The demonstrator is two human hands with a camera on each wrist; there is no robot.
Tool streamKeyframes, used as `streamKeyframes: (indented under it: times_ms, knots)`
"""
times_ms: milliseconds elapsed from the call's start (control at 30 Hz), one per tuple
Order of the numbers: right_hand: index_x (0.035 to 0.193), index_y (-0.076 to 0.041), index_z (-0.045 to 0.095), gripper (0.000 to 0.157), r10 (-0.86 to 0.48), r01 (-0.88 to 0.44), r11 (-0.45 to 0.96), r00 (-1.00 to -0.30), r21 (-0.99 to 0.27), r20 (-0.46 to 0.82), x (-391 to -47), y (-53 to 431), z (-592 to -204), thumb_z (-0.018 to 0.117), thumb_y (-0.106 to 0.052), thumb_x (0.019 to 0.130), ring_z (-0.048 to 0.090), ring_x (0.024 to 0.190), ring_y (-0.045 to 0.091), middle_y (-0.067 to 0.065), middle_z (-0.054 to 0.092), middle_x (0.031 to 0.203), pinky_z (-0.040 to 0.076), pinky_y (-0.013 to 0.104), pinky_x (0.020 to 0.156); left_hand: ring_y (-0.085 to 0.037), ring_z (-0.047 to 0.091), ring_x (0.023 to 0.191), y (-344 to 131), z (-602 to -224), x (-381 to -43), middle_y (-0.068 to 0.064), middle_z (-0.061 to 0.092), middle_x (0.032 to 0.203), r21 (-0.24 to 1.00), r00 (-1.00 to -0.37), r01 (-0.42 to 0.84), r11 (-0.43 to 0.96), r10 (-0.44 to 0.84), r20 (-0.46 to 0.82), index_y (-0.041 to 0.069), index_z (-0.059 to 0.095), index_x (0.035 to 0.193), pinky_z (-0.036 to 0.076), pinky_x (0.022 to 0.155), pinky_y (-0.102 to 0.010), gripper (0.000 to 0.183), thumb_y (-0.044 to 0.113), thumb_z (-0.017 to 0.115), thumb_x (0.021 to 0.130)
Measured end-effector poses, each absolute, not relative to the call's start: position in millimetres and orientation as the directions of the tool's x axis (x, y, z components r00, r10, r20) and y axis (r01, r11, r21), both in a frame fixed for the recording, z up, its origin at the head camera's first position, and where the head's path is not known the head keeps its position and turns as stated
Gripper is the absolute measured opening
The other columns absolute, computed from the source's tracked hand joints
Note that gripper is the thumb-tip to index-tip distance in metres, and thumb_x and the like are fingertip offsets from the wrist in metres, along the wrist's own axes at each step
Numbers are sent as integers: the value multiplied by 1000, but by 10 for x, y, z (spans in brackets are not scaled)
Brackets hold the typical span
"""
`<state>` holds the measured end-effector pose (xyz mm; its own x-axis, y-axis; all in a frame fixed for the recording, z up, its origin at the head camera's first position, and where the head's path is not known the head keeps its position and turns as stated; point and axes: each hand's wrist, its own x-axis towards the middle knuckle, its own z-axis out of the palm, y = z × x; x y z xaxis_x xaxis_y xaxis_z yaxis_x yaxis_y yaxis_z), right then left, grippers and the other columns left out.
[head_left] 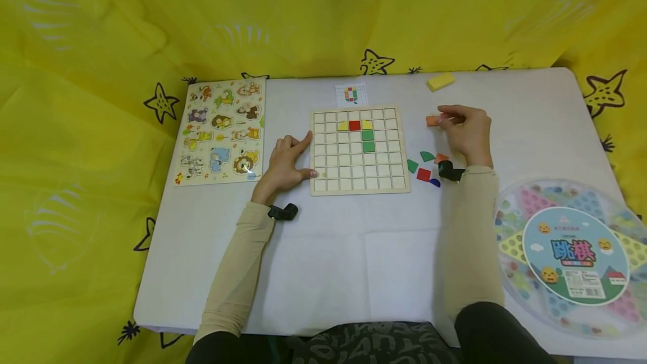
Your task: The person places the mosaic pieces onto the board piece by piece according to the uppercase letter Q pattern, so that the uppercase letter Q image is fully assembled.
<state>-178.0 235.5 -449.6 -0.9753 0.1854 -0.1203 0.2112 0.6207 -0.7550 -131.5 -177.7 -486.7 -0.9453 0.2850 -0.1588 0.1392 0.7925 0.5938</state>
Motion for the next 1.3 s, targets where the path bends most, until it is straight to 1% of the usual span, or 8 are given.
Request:
streamKeyframes:
  times_ms: [167, 367, 633, 867, 1000, 1133, 1200, 1300]
  knots:
    - [142, -12, 69, 41, 175, 242, 633, -970, -735, -169, -1833, 2406, -4533, 68, -26, 104, 57, 99, 15, 15, 69, 126, 45, 18, 83, -28, 35, 105, -1784, -4877, -1318, -13, 47, 120, 599, -947, 140, 789, 283, -150, 21, 32, 167, 31, 94, -40, 102, 30, 90, 84]
    - [145, -9, 66, 43, 123, 225, 659, -974, -718, -193, -1896, 2451, -4586, 68, -24, 105, 56, 104, 22, 21, 67, 129, 44, 19, 83, -28, 35, 104, -1791, -4903, -1326, -13, 47, 118, 604, -946, 145, 784, 288, -147, 21, 32, 167, 31, 93, -40, 101, 30, 89, 84]
    - [142, -9, 69, 40, 124, 267, 651, -961, -710, -248, -1933, 2440, -4617, 68, -25, 104, 57, 104, 22, 21, 67, 133, 45, 23, 85, -28, 35, 105, -1785, -4877, -1319, -13, 47, 119, 609, -947, 138, 781, 284, -149, 20, 32, 167, 31, 94, -40, 101, 29, 90, 84]
    - [136, -6, 72, 43, 129, 287, 647, -954, -706, -269, -1916, 2422, -4614, 73, -32, 101, 54, 105, 25, 20, 69, 126, 44, 30, 85, -29, 36, 106, -1780, -4861, -1312, -14, 48, 121, 606, -948, 130, 785, 278, -157, 21, 32, 167, 32, 96, -42, 101, 29, 90, 84]
    - [130, -4, 73, 43, 125, 260, 661, -963, -704, -239, -1903, 2417, -4608, 75, -34, 100, 55, 100, 21, 19, 69, 121, 44, 26, 81, -29, 36, 106, -1779, -4847, -1304, -14, 47, 121, 610, -947, 129, 782, 279, -157, 20, 32, 167, 32, 96, -42, 101, 28, 90, 84]
    - [123, 1, 72, 42, 121, 224, 670, -973, -708, -194, -1889, 2417, -4607, 75, -34, 99, 57, 89, 12, 17, 70, 113, 44, 19, 76, -30, 36, 105, -1777, -4840, -1297, -14, 47, 120, 610, -947, 137, 781, 283, -149, 19, 33, 167, 31, 95, -41, 101, 28, 90, 84]
    - [121, 2, 71, 44, 121, 216, 669, -976, -711, -183, -1882, 2418, -4610, 75, -37, 99, 56, 86, 9, 14, 70, 108, 43, 18, 75, -30, 36, 105, -1775, -4836, -1294, -14, 47, 119, 609, -948, 142, 780, 285, -144, 18, 33, 167, 31, 94, -41, 101, 27, 90, 83]
    - [125, -1, 69, 44, 121, 224, 657, -974, -719, -193, -1878, 2411, -4616, 72, -38, 100, 55, 87, 11, 9, 68, 105, 43, 21, 75, -29, 36, 105, -1773, -4834, -1292, -14, 46, 119, 607, -948, 143, 781, 284, -143, 18, 34, 166, 31, 94, -41, 101, 27, 90, 83]
